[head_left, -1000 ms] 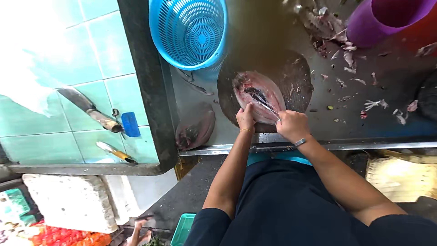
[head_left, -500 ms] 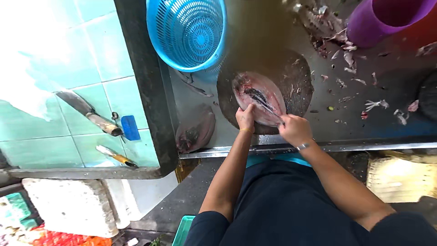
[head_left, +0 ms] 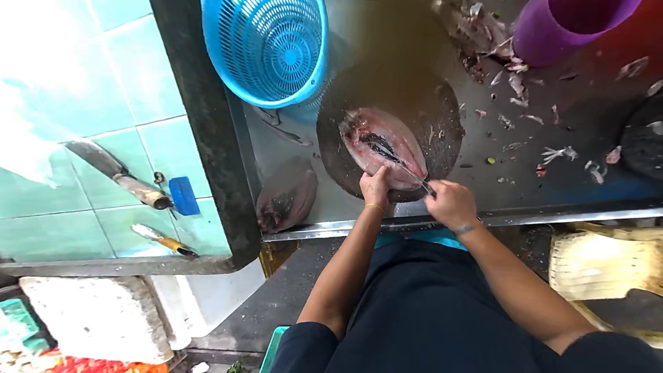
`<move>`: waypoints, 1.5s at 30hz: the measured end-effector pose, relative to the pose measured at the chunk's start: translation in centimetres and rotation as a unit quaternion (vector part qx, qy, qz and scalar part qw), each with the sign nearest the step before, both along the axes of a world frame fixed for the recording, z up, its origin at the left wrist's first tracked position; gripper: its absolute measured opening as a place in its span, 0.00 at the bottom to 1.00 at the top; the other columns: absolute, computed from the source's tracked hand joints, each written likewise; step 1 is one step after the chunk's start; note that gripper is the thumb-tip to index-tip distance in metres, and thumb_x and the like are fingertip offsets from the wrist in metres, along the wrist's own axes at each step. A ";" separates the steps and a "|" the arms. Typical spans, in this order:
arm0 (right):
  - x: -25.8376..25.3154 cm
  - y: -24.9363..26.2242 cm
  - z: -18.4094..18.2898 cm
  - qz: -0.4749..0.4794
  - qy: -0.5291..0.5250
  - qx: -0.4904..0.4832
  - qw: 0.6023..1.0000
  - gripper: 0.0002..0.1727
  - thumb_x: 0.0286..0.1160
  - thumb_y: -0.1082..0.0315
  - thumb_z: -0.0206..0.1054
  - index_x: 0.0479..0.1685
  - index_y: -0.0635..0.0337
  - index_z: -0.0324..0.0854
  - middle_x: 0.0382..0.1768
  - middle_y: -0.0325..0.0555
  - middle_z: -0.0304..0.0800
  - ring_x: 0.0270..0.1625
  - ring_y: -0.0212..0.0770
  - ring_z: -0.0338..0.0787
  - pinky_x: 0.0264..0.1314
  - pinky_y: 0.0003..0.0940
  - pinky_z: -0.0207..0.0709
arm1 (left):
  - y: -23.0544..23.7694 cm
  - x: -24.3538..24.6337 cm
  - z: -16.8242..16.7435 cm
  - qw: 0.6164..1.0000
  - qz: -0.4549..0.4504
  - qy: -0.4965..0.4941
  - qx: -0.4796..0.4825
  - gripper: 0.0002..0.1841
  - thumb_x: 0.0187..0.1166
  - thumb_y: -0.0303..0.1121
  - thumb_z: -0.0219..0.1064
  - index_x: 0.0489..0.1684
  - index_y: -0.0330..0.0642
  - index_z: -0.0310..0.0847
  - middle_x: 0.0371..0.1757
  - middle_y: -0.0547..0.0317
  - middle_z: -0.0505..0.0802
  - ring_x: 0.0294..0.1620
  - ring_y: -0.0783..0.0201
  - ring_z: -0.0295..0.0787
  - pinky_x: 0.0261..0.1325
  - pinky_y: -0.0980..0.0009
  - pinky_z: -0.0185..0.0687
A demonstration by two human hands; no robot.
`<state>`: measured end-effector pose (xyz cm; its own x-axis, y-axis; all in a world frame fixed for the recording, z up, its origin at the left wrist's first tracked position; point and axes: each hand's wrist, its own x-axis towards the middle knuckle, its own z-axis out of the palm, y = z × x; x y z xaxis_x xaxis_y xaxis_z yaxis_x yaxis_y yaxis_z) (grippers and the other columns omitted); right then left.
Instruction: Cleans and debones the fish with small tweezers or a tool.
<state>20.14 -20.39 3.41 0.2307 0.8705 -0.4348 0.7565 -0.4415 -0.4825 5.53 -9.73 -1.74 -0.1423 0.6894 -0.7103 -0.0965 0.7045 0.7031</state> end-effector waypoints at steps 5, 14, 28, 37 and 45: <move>-0.4 -0.4 -0.6 0.013 -0.009 0.002 1.000 0.17 0.71 0.60 0.67 0.55 0.55 0.90 0.48 0.55 0.93 0.47 0.60 0.93 0.42 0.66 0.81 | -1.0 1.0 -0.1 1.000 0.000 0.011 0.004 0.20 0.71 0.25 0.76 0.59 0.29 0.79 0.47 0.41 0.94 0.47 0.52 0.95 0.52 0.54 0.93; 0.5 -0.1 0.1 0.019 0.004 -0.010 1.000 0.15 0.72 0.61 0.67 0.50 0.57 0.90 0.45 0.56 0.94 0.46 0.61 0.93 0.40 0.67 0.82 | -1.4 1.4 -0.3 1.000 0.019 0.013 0.011 0.21 0.71 0.25 0.75 0.61 0.29 0.77 0.49 0.41 0.93 0.49 0.52 0.95 0.54 0.53 0.93; 0.4 -0.2 0.5 0.003 0.013 -0.032 0.999 0.19 0.70 0.56 0.69 0.55 0.56 0.89 0.49 0.56 0.93 0.47 0.62 0.93 0.40 0.68 0.82 | -1.2 2.3 -0.4 0.999 0.039 0.004 0.030 0.22 0.73 0.25 0.74 0.63 0.30 0.75 0.50 0.41 0.93 0.49 0.52 0.94 0.53 0.54 0.93; 0.3 1.5 -0.2 0.029 0.013 -0.069 0.997 0.20 0.73 0.55 0.65 0.57 0.55 0.88 0.52 0.55 0.93 0.51 0.60 0.94 0.47 0.66 0.82 | -1.4 2.2 -0.5 0.998 0.053 0.003 0.030 0.19 0.73 0.26 0.74 0.60 0.30 0.77 0.48 0.41 0.93 0.48 0.52 0.94 0.53 0.53 0.92; 0.2 2.4 0.3 0.043 0.003 -0.071 0.997 0.19 0.72 0.55 0.64 0.53 0.57 0.89 0.51 0.55 0.93 0.52 0.60 0.93 0.48 0.66 0.81 | -1.4 2.1 -0.5 0.997 0.066 -0.008 0.025 0.17 0.75 0.25 0.72 0.59 0.31 0.77 0.47 0.42 0.93 0.47 0.53 0.94 0.52 0.55 0.92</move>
<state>20.30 -17.95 3.68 0.1550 0.8163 -0.5565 0.7922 -0.4393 -0.4237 7.68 -11.13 -2.27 -0.2229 0.6998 -0.6787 -0.1976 0.6494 0.7344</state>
